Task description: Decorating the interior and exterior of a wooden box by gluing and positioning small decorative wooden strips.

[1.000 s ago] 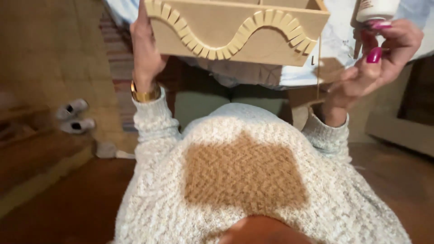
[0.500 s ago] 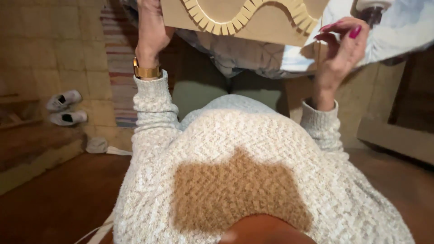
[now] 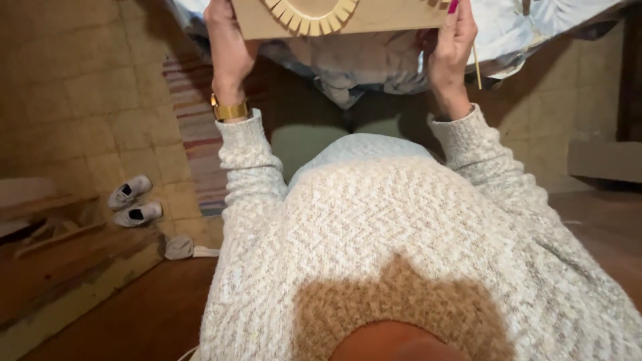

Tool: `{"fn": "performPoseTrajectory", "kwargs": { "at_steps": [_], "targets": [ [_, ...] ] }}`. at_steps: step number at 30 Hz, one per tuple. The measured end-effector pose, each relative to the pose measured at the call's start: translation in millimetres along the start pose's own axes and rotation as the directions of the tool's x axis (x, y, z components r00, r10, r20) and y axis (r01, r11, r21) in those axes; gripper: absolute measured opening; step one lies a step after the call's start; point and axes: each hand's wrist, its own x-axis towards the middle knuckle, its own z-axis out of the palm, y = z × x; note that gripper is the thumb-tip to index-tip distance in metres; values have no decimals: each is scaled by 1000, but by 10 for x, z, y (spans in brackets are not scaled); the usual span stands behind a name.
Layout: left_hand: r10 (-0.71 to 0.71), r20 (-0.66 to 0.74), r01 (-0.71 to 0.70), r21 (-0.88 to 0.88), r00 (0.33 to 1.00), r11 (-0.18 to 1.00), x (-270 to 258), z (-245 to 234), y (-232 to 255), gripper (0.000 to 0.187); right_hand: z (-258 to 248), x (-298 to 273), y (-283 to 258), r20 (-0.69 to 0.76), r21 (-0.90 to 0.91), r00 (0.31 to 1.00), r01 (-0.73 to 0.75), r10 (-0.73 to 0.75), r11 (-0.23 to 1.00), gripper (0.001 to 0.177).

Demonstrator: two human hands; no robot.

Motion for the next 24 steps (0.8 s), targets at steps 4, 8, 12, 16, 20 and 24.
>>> {"fn": "performPoseTrajectory", "kwargs": {
  "at_steps": [4,8,12,16,20,24],
  "targets": [
    [34,3,-33,-19,999,999,34,47,47,11,-28,77,8,57,-49,996,68,-65,996,30],
    [-19,-13,18,-33,1000,999,24,75,84,22,-39,79,-113,61,-43,998,28,-25,999,30],
    [112,-5,-112,33,994,993,217,-6,407,42,-22,105,-611,39,-463,999,1,19,887,24],
    [-69,56,66,58,996,996,186,-44,397,41,-131,25,-998,72,-608,997,42,2,793,21],
    [-88,68,86,31,994,996,246,-93,601,57,-116,44,-1300,131,-645,991,70,20,761,20],
    [-160,94,154,64,983,986,215,-150,697,51,17,-3,-1504,183,-866,981,134,56,482,13]
  ]
}}
